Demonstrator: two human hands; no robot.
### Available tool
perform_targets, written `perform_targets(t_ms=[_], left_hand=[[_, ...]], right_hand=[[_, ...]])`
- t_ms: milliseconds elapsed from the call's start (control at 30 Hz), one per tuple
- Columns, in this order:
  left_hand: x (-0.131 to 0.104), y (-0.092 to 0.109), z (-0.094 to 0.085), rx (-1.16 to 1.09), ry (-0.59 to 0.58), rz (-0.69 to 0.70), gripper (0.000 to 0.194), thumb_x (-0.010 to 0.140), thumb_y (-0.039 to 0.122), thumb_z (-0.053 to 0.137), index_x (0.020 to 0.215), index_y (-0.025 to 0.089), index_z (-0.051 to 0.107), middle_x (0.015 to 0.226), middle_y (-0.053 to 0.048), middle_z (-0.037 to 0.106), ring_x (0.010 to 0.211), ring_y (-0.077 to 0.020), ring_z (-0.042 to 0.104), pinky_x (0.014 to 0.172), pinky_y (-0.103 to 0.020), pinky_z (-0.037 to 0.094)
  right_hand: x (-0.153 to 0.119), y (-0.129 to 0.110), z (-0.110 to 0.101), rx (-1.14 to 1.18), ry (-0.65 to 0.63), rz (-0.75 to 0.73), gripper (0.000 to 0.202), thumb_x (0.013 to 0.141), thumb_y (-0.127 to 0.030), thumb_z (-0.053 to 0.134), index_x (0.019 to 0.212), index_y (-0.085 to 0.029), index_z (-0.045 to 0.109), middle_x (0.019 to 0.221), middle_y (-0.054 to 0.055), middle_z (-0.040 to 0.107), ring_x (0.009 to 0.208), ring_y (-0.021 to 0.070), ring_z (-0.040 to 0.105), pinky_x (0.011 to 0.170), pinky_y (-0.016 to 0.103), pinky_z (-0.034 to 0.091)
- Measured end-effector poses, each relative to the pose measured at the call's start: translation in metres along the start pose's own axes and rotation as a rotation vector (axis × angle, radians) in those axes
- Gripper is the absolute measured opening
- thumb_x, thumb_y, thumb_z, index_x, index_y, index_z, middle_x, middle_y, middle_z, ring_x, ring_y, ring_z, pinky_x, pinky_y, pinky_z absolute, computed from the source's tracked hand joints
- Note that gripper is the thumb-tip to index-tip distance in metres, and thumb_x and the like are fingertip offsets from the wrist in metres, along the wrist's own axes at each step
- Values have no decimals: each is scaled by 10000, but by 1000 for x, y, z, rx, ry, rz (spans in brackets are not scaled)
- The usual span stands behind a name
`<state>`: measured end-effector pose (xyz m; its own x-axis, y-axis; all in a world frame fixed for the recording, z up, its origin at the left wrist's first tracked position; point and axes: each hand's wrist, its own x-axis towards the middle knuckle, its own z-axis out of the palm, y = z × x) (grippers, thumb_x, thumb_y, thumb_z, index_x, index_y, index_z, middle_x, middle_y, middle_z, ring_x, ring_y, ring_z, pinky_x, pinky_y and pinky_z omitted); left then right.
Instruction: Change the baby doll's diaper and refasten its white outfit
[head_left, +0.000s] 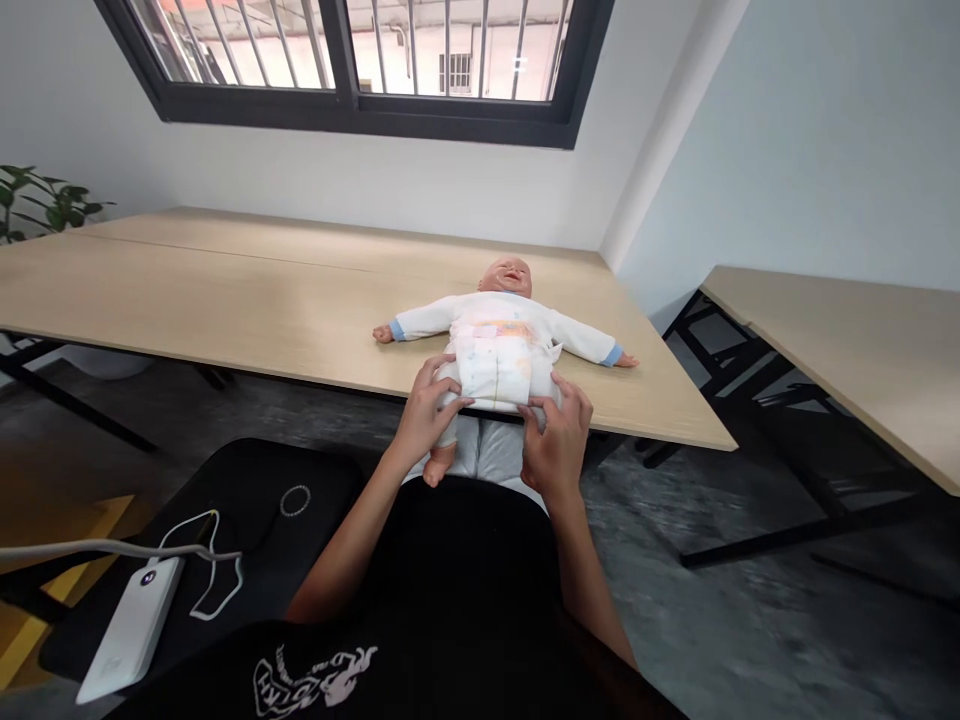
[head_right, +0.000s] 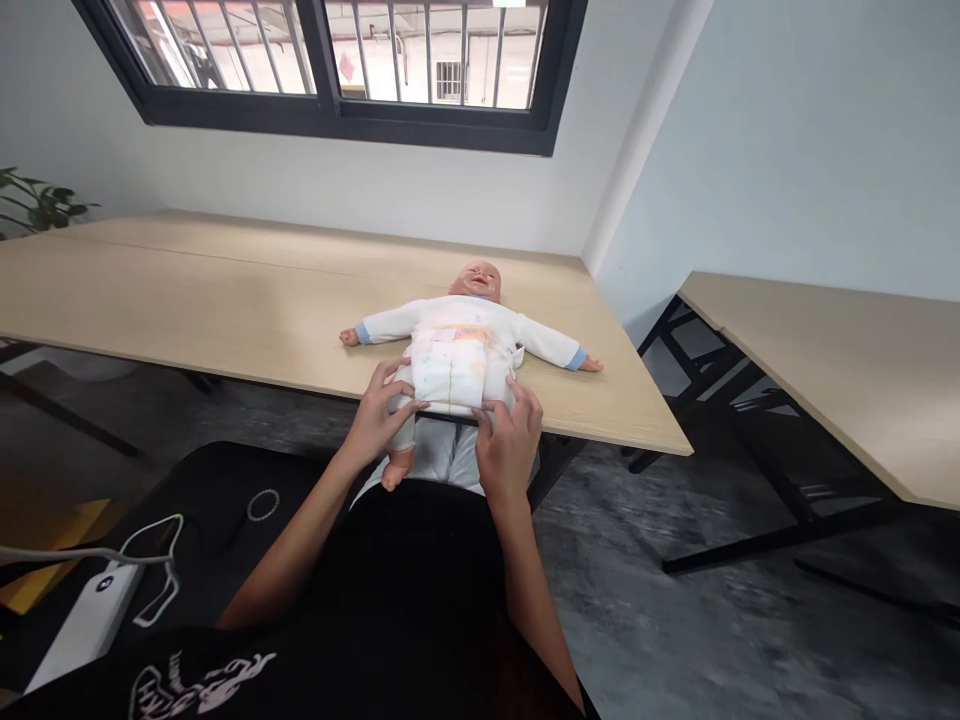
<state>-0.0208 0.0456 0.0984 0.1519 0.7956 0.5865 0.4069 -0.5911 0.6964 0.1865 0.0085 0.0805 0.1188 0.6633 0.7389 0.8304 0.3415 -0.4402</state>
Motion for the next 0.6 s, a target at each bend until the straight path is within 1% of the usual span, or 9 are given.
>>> perform_targets(t_ms=[100, 200, 267, 367, 500, 600], left_hand=[[-3, 2, 4, 5, 78, 44, 165, 947, 325, 686, 839, 209, 639, 1363, -110, 586, 1329, -276, 566, 1183, -476, 439], [-5, 2, 2, 12, 98, 64, 164, 924, 357, 726, 851, 216, 685, 1328, -103, 604, 1294, -277, 591, 1173, -471, 451], [-2, 3, -1, 3, 99, 37, 155, 913, 365, 742, 869, 221, 705, 1315, -103, 612, 1289, -277, 593, 1160, -463, 462], [6, 6, 0, -39, 117, -3, 170, 919, 370, 726, 863, 215, 684, 1298, -109, 619, 1290, -275, 588, 1149, -452, 464], [18, 12, 7, -104, 146, -69, 298, 974, 442, 638, 786, 210, 631, 1244, -105, 635, 1258, -263, 594, 1147, -424, 456], [21, 12, 10, -198, 158, -141, 373, 971, 525, 625, 771, 210, 643, 1223, -99, 633, 1242, -260, 595, 1123, -402, 473]], right_hand=[[1, 0, 1, -21, 67, -8, 289, 1063, -365, 482, 945, -193, 682, 1361, 173, 594, 1340, 331, 460, 1155, 559, 408], [2, 0, -4, 23, 49, -16, 273, 1055, -376, 504, 956, -203, 690, 1358, 164, 596, 1334, 324, 468, 1146, 549, 415], [4, -1, -7, 83, 34, 7, 263, 1035, -412, 546, 970, -209, 699, 1347, 157, 599, 1318, 322, 484, 1130, 548, 424], [14, -4, -7, 159, 70, 69, 283, 1019, -450, 566, 972, -204, 698, 1288, 156, 620, 1273, 315, 516, 1122, 547, 419], [31, -7, 2, 195, 73, 104, 296, 1008, -457, 561, 878, -208, 655, 1220, 151, 640, 1234, 314, 515, 1122, 539, 403], [36, -7, 6, 197, 71, 121, 307, 1006, -462, 544, 844, -214, 626, 1198, 146, 636, 1197, 309, 521, 1112, 534, 404]])
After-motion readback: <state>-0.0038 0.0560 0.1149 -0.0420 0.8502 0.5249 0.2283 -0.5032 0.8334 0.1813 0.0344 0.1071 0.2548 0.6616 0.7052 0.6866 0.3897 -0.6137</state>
